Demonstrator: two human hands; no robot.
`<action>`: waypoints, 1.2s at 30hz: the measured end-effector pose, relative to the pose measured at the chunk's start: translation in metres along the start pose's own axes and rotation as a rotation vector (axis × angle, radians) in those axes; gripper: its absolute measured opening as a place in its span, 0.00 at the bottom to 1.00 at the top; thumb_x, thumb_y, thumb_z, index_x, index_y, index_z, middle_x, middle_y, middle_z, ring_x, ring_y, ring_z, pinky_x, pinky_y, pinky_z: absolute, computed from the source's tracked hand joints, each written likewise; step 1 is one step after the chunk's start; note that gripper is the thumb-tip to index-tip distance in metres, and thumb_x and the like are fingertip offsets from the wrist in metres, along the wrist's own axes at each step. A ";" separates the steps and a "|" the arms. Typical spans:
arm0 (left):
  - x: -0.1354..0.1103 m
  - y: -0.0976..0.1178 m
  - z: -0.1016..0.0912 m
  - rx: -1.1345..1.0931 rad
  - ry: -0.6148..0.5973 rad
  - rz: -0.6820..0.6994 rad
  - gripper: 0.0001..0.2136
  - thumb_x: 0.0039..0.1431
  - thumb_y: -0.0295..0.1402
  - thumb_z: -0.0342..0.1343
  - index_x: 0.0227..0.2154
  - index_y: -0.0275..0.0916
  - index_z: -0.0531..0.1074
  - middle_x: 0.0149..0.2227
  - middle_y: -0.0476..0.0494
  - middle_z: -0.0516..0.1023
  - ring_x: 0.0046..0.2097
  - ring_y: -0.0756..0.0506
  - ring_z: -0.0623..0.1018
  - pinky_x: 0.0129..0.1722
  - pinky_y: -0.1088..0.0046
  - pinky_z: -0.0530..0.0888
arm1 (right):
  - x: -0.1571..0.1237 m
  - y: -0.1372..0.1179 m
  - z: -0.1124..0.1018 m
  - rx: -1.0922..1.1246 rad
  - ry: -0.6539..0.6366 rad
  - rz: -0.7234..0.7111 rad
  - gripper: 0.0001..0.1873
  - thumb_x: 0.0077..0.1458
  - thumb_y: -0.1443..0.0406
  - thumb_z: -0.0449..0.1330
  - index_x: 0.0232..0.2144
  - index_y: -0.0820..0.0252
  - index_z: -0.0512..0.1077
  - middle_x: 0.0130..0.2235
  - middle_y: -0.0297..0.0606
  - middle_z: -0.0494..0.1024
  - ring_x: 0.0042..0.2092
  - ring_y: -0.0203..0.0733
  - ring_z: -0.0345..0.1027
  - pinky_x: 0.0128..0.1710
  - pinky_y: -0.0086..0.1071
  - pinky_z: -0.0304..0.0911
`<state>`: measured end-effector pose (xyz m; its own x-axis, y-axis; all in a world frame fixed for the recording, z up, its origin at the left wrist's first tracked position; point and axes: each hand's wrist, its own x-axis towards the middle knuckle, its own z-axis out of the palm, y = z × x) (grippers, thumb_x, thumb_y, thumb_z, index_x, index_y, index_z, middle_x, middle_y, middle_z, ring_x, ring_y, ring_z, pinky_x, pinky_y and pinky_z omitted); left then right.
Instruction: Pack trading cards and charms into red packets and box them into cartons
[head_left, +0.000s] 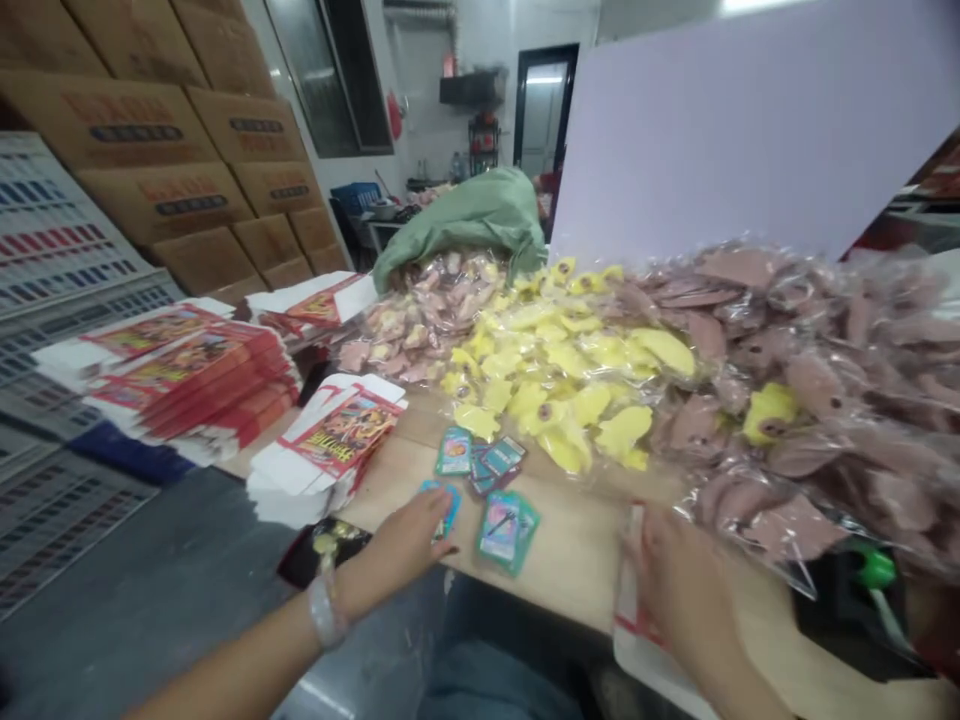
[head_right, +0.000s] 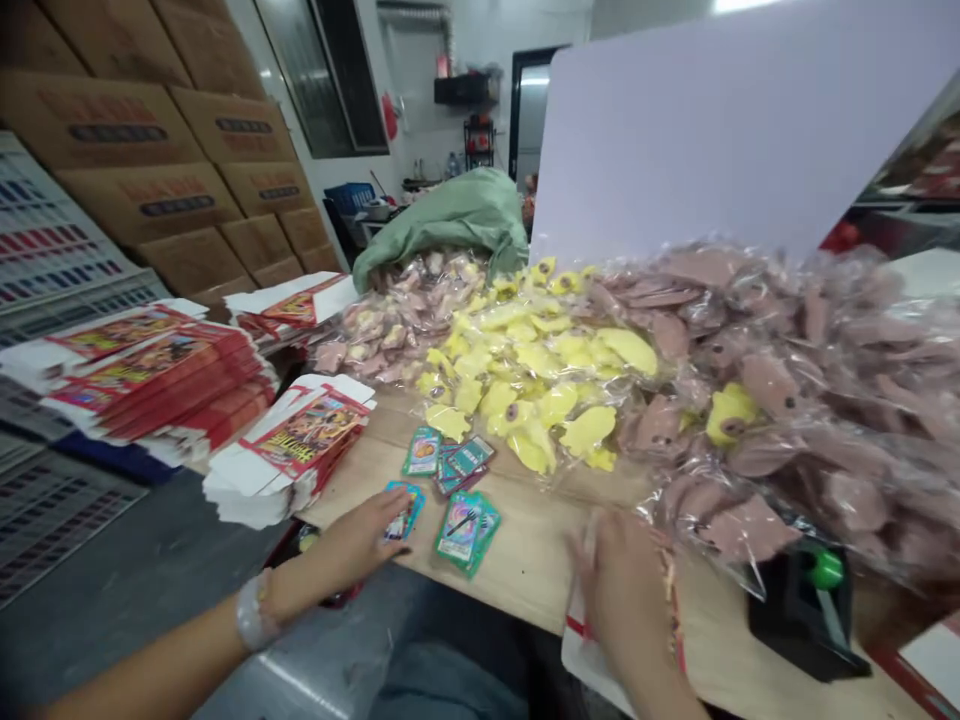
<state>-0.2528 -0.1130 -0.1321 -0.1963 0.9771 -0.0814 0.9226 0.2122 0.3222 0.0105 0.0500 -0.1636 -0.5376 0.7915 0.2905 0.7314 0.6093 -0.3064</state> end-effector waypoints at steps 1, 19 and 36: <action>-0.007 -0.013 0.006 0.013 -0.016 -0.009 0.26 0.49 0.29 0.58 0.52 0.34 0.61 0.57 0.30 0.61 0.58 0.37 0.62 0.56 0.56 0.61 | 0.003 -0.025 0.012 0.020 -0.105 -0.148 0.19 0.53 0.59 0.52 0.45 0.62 0.69 0.45 0.50 0.74 0.46 0.52 0.67 0.45 0.44 0.62; -0.015 -0.039 0.016 -0.105 0.032 0.175 0.10 0.60 0.31 0.47 0.35 0.41 0.74 0.39 0.47 0.77 0.42 0.48 0.75 0.44 0.73 0.71 | 0.023 -0.112 0.045 -0.017 -0.702 -0.534 0.10 0.50 0.74 0.53 0.25 0.65 0.74 0.30 0.46 0.75 0.38 0.46 0.68 0.39 0.35 0.62; 0.113 0.195 0.039 -0.302 -0.365 0.948 0.26 0.51 0.42 0.55 0.53 0.43 0.59 0.55 0.39 0.65 0.57 0.37 0.63 0.54 0.56 0.61 | -0.040 0.110 -0.129 1.057 0.089 0.764 0.16 0.46 0.55 0.58 0.33 0.62 0.73 0.33 0.42 0.77 0.37 0.47 0.70 0.38 0.38 0.63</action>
<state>-0.0820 0.0382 -0.1150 0.7184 0.6927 0.0639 0.5158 -0.5921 0.6192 0.1661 0.0790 -0.0920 -0.0765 0.9710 -0.2263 0.1350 -0.2148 -0.9673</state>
